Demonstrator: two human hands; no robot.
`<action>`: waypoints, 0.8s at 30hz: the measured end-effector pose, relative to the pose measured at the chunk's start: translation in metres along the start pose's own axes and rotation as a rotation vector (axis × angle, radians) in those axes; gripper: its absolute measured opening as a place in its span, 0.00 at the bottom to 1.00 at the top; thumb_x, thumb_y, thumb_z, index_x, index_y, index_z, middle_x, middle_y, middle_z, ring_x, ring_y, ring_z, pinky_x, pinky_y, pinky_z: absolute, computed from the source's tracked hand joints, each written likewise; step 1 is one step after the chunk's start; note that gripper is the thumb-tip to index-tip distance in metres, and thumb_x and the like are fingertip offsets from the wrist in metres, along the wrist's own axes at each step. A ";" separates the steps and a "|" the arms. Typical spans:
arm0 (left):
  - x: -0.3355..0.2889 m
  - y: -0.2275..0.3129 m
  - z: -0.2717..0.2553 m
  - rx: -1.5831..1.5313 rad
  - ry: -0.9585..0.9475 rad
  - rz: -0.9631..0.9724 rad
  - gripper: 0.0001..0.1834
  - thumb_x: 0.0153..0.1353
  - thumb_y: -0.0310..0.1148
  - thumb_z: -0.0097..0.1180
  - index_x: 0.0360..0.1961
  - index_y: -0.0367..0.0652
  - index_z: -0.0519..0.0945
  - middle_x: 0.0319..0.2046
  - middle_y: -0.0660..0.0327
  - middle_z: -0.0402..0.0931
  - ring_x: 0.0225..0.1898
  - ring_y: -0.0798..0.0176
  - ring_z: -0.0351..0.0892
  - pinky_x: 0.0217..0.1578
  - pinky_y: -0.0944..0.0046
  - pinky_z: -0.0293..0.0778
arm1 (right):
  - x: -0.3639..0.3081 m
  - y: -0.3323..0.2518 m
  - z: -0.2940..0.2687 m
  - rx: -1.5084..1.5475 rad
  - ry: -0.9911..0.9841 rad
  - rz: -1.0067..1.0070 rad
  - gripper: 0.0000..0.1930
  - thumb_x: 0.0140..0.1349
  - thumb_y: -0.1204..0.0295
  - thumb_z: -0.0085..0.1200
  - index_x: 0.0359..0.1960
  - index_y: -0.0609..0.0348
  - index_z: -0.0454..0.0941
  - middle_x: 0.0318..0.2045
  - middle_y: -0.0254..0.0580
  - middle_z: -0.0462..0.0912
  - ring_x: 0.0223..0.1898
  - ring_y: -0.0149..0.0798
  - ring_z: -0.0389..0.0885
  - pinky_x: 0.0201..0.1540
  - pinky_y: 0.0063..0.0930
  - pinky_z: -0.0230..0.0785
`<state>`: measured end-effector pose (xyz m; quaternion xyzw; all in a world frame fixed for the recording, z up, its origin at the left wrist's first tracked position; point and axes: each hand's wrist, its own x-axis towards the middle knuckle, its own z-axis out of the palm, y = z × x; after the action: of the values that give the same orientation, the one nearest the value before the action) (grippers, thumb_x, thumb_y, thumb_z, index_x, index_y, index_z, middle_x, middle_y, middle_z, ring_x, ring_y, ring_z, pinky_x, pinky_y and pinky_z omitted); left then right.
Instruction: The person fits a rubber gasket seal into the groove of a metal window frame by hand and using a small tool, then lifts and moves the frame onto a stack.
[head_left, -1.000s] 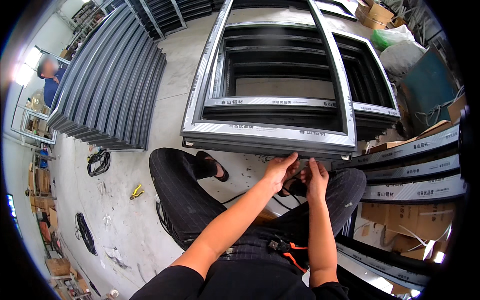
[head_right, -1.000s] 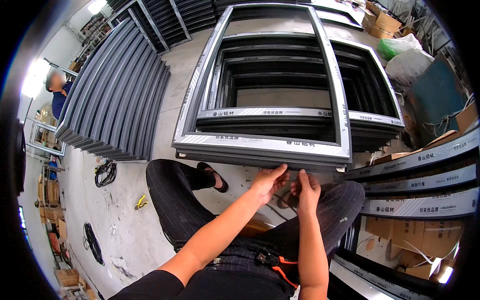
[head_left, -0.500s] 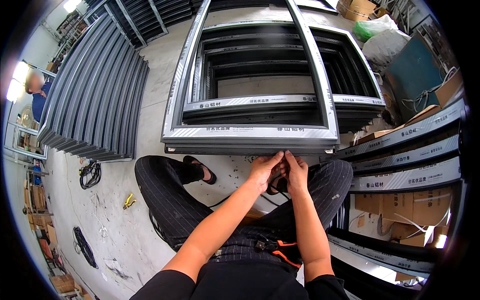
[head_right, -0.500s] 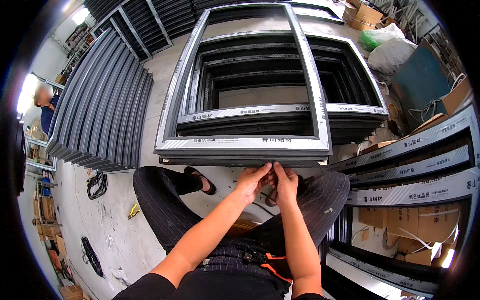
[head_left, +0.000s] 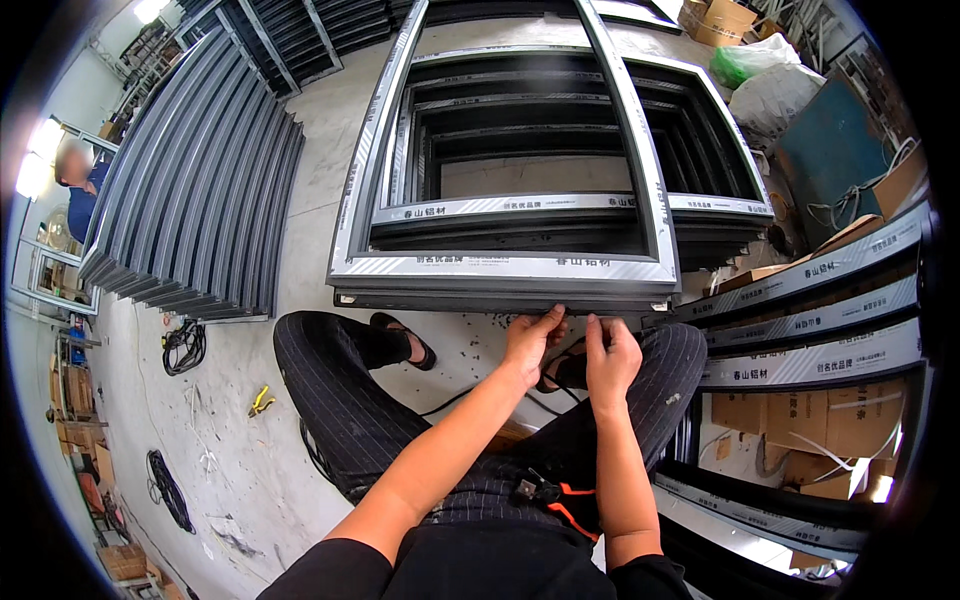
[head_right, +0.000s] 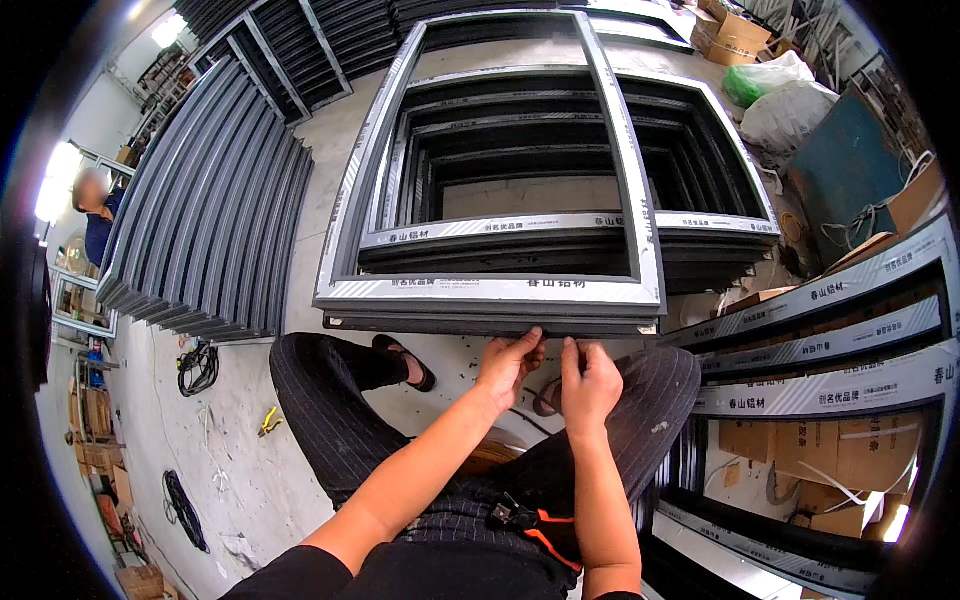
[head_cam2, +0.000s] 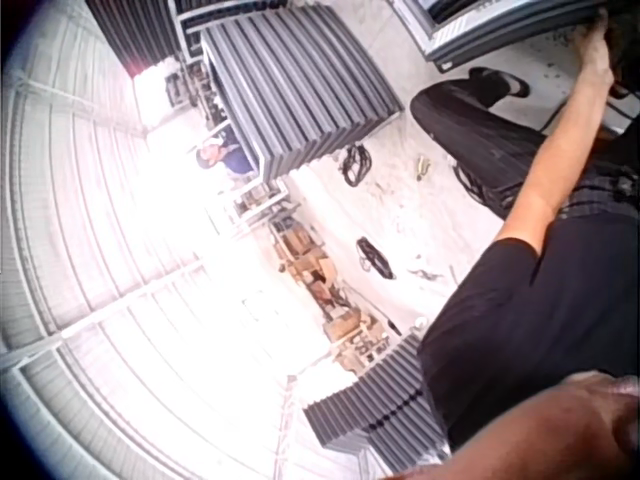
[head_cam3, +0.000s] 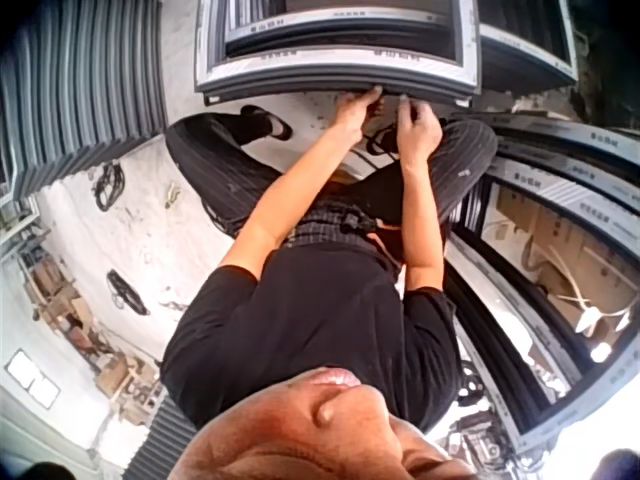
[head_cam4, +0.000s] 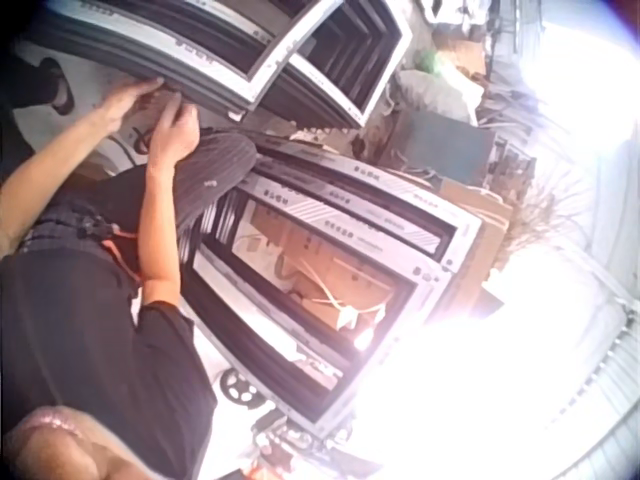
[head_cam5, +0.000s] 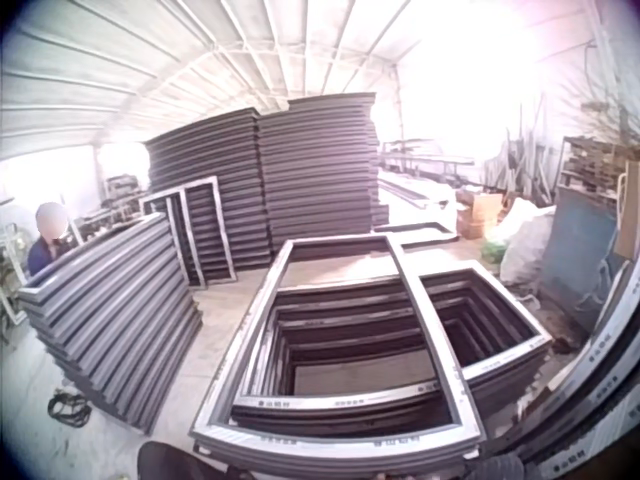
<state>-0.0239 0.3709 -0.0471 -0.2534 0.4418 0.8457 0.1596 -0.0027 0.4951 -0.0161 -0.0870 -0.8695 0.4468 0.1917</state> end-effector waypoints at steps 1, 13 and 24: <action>-0.001 0.001 0.002 0.000 -0.006 -0.010 0.11 0.60 0.38 0.63 0.32 0.41 0.79 0.26 0.64 0.77 0.28 0.69 0.74 0.31 0.68 0.69 | 0.003 -0.006 -0.005 -0.057 0.015 -0.143 0.04 0.55 0.73 0.60 0.32 0.56 0.81 0.25 0.43 0.79 0.24 0.47 0.75 0.30 0.33 0.68; 0.004 0.004 -0.007 -0.030 -0.084 -0.158 0.12 0.61 0.39 0.62 0.36 0.40 0.79 0.27 0.65 0.77 0.29 0.69 0.74 0.31 0.69 0.69 | 0.016 -0.009 -0.001 -0.380 -0.043 -0.451 0.12 0.46 0.76 0.55 0.34 0.51 0.83 0.37 0.31 0.81 0.44 0.41 0.75 0.45 0.36 0.65; 0.002 0.013 -0.001 -0.019 -0.011 -0.165 0.11 0.62 0.38 0.61 0.35 0.41 0.80 0.26 0.65 0.78 0.27 0.70 0.74 0.28 0.71 0.71 | 0.016 0.003 0.002 -0.395 0.066 -0.503 0.12 0.45 0.75 0.53 0.32 0.49 0.83 0.36 0.27 0.81 0.42 0.37 0.75 0.42 0.34 0.65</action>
<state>-0.0321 0.3633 -0.0402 -0.2858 0.4104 0.8351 0.2290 -0.0185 0.5007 -0.0155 0.0807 -0.9269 0.2051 0.3038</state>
